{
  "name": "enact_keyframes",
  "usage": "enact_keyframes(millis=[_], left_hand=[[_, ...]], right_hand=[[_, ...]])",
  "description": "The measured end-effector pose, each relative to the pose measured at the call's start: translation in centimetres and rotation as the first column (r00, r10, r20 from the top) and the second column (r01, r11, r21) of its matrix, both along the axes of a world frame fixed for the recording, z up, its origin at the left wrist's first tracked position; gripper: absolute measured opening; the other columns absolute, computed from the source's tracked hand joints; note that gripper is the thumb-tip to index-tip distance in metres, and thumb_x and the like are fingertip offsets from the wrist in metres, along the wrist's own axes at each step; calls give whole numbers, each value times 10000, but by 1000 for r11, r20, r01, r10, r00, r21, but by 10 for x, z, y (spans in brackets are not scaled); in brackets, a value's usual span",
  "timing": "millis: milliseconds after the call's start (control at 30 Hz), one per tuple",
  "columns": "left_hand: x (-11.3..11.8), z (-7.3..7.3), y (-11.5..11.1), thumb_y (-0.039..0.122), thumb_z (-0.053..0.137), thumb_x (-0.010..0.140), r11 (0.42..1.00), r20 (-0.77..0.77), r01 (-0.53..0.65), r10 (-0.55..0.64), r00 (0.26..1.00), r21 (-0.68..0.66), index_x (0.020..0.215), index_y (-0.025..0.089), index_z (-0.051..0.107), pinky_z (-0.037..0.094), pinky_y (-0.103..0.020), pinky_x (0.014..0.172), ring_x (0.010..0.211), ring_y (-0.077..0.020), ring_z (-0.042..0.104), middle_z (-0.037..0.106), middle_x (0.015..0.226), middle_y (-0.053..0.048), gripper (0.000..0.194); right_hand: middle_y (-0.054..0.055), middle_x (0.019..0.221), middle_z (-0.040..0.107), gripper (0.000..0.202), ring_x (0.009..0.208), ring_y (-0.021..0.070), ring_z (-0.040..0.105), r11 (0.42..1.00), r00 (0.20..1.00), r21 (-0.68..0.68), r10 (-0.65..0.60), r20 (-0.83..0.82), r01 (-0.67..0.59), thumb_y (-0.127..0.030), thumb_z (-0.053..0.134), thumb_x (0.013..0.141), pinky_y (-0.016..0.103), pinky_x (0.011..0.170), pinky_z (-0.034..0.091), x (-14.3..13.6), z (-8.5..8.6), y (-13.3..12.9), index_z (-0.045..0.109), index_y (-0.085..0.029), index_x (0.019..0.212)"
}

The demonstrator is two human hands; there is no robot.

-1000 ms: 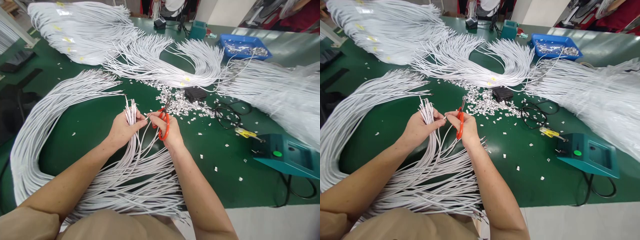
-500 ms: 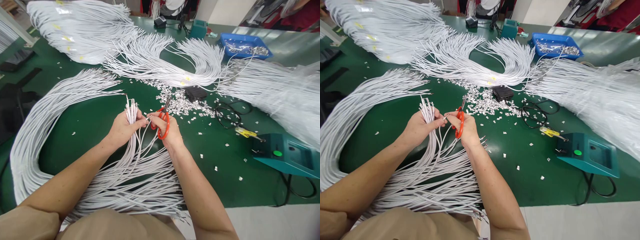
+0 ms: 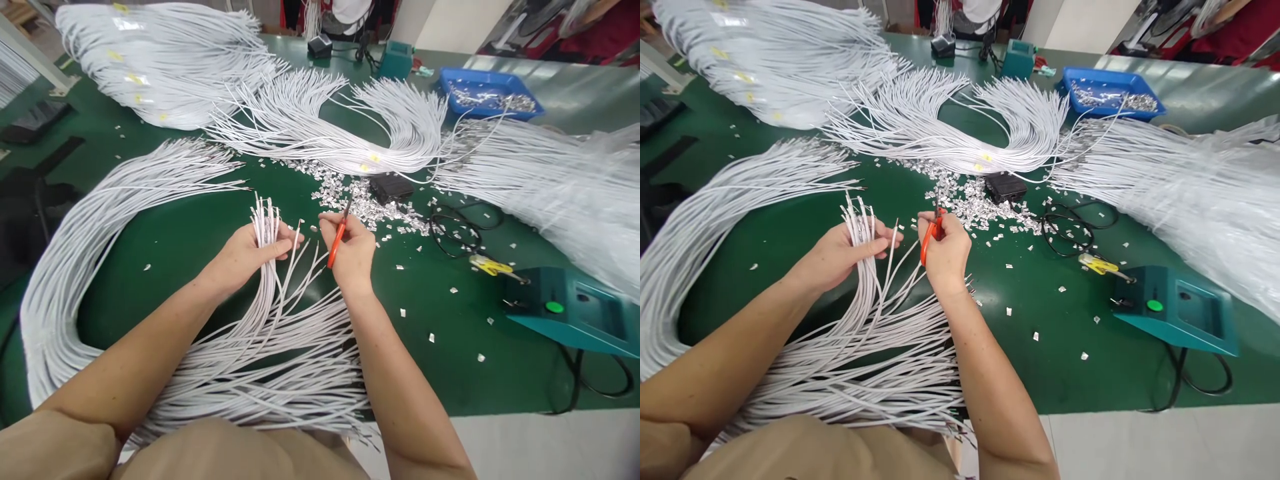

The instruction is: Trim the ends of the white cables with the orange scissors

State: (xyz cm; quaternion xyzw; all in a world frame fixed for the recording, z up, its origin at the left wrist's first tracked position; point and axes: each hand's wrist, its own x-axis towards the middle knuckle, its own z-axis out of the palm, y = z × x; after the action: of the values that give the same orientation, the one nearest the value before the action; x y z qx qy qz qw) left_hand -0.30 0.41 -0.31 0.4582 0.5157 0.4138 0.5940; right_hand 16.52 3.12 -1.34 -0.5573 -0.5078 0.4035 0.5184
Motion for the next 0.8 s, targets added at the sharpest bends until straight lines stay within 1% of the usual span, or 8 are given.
enact_keyframes(millis=[67, 167, 233, 400, 467, 600, 700, 800], left_hand=[[-5, 1, 1, 389, 726, 764, 1000, -150, 13, -10, 989, 17, 1001, 211, 679, 474, -311, 806, 908, -186, 626, 683, 1089, -49, 301], [-10, 4, 0, 450, 688, 777, 999, -370, 33, -19, 929, 33, 1102, 246, 681, 456, -316, 739, 787, -183, 606, 685, 914, -18, 384], [-9, 5, -1, 465, 684, 769, 998, -415, 37, -14, 910, 48, 1131, 239, 678, 444, -312, 689, 722, -182, 596, 669, 821, -9, 426], [1, 2, -3, 393, 768, 672, 995, -373, -19, 54, 926, 96, 1019, 212, 689, 470, -333, 743, 759, -197, 631, 693, 872, -25, 399], [4, 0, -3, 349, 793, 636, 995, -326, -40, 69, 943, 96, 951, 208, 668, 479, -329, 755, 779, -196, 639, 693, 861, -21, 367], [7, -4, -3, 310, 816, 611, 991, -129, -114, 123, 984, 76, 844, 196, 603, 490, -288, 689, 701, -152, 622, 657, 785, 8, 335], [8, -5, -3, 281, 824, 603, 975, -39, -198, 203, 978, 104, 796, 186, 572, 496, -274, 678, 682, -132, 617, 655, 790, 11, 331], [8, -4, -2, 256, 821, 608, 963, -9, -241, 244, 970, 122, 806, 185, 564, 506, -275, 693, 725, -141, 635, 682, 834, -4, 332]], right_hand=[[3, 796, 673, 135, 739, 136, 585, 997, 1000, 81, -8, 13, 7, -314, 633, 781, 288, 749, 459, 0, 2, -2, 698, -195, 786], [-5, 781, 662, 121, 764, 137, 593, 989, 999, 143, 35, 13, -36, -294, 623, 800, 294, 782, 459, -3, 5, -6, 702, -204, 779], [-4, 816, 677, 115, 798, 141, 600, 988, 996, 131, 89, -15, -87, -284, 629, 799, 299, 795, 457, -5, 7, -7, 722, -221, 824], [15, 840, 700, 162, 820, 154, 616, 948, 928, -74, 285, -239, -310, -377, 675, 771, 303, 760, 462, -5, 9, -5, 731, -226, 767], [7, 791, 690, 168, 775, 145, 613, 916, 882, -108, 334, -332, -387, -384, 715, 728, 296, 735, 465, -5, 9, -4, 718, -217, 727], [-18, 713, 664, 170, 690, 126, 591, 895, 846, -114, 357, -396, -432, -379, 726, 702, 298, 733, 473, -6, 10, -5, 709, -216, 747], [-5, 757, 676, 155, 728, 135, 601, 904, 888, -97, 380, -259, -416, -360, 674, 750, 298, 753, 467, -4, 9, -5, 705, -209, 766], [18, 815, 675, 137, 735, 143, 583, 936, 932, -106, 347, 105, -336, -327, 642, 768, 288, 703, 439, 0, 5, -3, 687, -198, 771]])
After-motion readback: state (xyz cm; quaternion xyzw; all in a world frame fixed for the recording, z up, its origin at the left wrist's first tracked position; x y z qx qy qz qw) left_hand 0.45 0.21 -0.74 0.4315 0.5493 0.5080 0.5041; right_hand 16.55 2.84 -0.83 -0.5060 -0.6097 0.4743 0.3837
